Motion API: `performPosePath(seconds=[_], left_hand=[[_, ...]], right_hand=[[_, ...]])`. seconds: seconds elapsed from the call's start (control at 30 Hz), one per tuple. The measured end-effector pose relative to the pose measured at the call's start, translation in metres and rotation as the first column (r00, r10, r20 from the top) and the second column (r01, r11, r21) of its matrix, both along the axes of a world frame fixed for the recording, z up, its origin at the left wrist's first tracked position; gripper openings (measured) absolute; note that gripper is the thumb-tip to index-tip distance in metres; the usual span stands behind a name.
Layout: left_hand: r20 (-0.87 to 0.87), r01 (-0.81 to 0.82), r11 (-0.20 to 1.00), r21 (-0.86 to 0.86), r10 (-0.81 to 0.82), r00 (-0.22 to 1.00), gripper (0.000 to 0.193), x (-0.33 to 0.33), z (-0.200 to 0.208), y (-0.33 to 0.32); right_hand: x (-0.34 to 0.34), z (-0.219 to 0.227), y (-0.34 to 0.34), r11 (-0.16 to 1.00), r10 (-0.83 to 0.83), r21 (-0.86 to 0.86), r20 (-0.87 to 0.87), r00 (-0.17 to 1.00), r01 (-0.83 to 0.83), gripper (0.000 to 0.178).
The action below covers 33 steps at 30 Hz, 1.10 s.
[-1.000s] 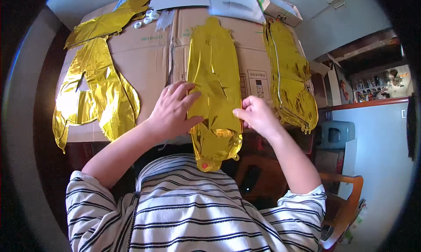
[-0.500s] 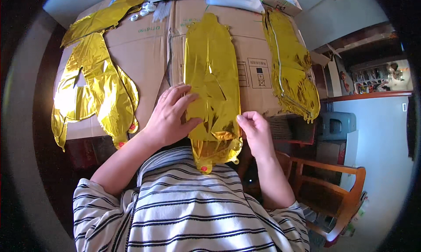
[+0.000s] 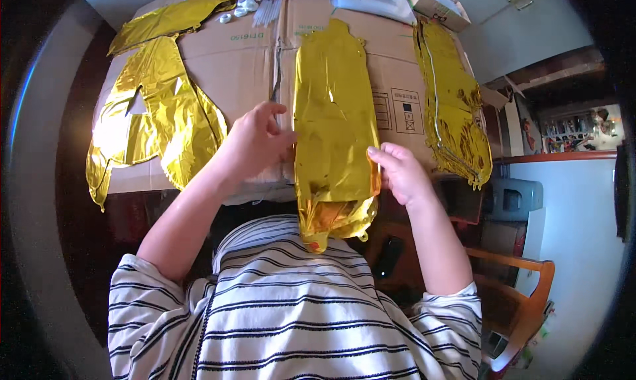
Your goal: Folding and organizing gold-colored foil balloons on a cardboard surface.
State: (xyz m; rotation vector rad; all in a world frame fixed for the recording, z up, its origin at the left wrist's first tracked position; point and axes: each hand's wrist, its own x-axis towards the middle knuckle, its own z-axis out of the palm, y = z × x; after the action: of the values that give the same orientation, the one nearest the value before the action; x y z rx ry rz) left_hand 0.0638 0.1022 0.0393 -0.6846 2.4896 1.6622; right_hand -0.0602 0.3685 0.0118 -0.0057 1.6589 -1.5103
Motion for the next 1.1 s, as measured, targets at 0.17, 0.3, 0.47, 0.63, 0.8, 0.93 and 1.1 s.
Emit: performPosePath(seconds=[0.17, 0.3, 0.47, 0.63, 0.8, 0.93, 1.1], left_hand=[[-0.014, -0.038, 0.986, 0.16, 0.04, 0.999, 0.063, -0.034, -0.012, -0.024], [-0.006, 0.019, 0.988, 0.154, -0.019, 1.0, 0.067, -0.039, -0.01, -0.025], [-0.004, 0.008, 0.975, 0.223, -0.007, 1.0, 0.07, -0.056, -0.013, -0.032], [0.045, -0.065, 0.953, 0.294, 0.054, 0.998, 0.061, -0.082, -0.013, -0.043], [0.056, -0.095, 0.87, 0.485, 0.078, 0.995, 0.047, -0.088, -0.022, -0.051], [0.131, -0.066, 0.883, 0.464, 0.005, 0.991, 0.042, -0.086, -0.014, -0.055], [0.16, -0.054, 0.81, 0.584, -0.049, 0.986, 0.042, -0.082, -0.001, -0.043]], right_hand=[[-0.02, 0.002, -0.019, 0.999, -0.053, -0.002, -0.006, 0.999, 0.053, 0.013], [-0.018, -0.006, -0.02, 0.995, -0.05, -0.081, 0.022, 0.998, 0.052, 0.013], [-0.033, -0.011, -0.027, 0.994, -0.095, -0.057, -0.026, 0.995, 0.094, 0.013], [-0.061, -0.002, -0.048, 0.992, -0.124, -0.038, 0.003, 0.992, 0.124, 0.011], [-0.079, -0.003, -0.045, 0.988, -0.112, -0.094, 0.125, 0.986, 0.124, 0.015], [-0.084, 0.0, -0.043, 0.989, -0.067, -0.116, 0.171, 0.983, 0.088, 0.023], [-0.089, -0.016, -0.035, 0.984, -0.009, -0.174, 0.21, 0.978, 0.046, 0.025]])
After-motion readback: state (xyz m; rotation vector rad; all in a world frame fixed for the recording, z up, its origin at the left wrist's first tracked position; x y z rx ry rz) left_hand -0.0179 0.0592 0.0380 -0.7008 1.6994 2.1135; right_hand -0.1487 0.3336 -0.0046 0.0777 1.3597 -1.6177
